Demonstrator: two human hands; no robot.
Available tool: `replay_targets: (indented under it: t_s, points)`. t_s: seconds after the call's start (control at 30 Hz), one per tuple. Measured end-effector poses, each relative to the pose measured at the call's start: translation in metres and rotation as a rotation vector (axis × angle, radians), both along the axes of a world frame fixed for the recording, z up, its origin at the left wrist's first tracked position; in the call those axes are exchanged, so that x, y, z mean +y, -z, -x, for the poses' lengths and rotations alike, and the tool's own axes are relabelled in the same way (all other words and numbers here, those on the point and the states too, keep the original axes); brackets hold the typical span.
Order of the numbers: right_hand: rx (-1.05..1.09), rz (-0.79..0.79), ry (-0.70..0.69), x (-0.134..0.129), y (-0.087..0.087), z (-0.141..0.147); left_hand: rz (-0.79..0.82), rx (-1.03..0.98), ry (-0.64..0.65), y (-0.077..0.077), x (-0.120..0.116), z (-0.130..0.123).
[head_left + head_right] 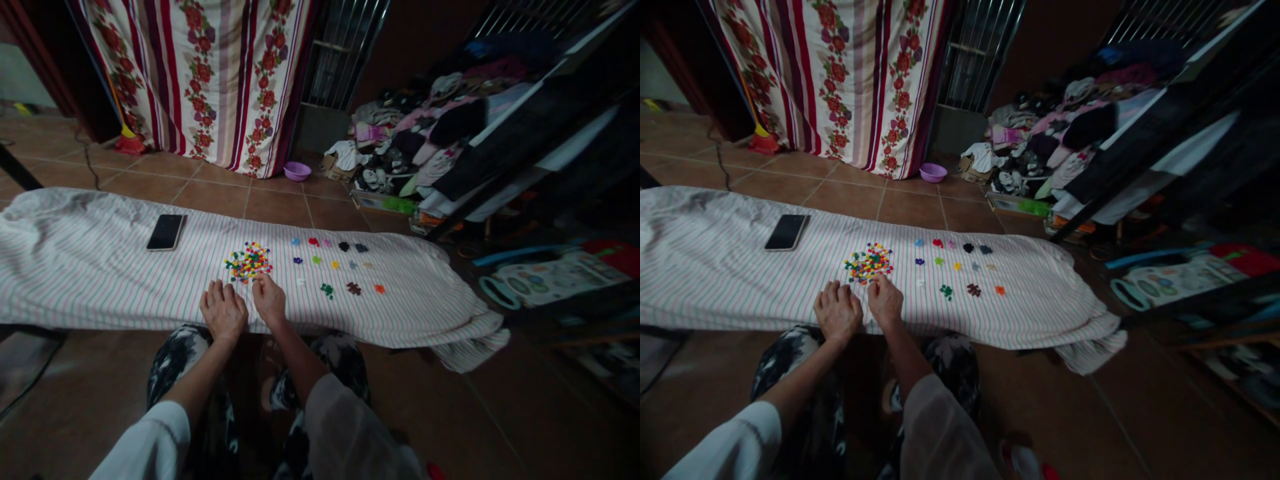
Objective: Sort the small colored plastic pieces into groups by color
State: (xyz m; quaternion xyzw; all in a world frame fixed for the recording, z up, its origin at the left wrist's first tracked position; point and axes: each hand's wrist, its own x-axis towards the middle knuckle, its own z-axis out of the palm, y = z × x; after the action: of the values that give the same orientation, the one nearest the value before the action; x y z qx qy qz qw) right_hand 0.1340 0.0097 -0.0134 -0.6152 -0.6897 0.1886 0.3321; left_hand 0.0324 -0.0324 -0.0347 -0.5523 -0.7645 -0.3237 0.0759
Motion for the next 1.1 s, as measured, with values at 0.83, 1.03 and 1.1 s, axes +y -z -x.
replay_targets:
  t_s: [0.83,1.03,1.1]
  points:
    - [0.891,0.177,-0.058,-0.01,0.008,-0.055,-0.034,-0.011,0.02,0.001,-0.002,0.001]
    - [0.932,0.185,-0.012,-0.013,-0.003,-0.08,-0.014,-0.018,0.018,0.001,-0.002,0.001]
    - [0.952,0.181,0.004,-0.013,-0.003,-0.085,-0.002,0.017,0.004,0.002,-0.002,0.001]
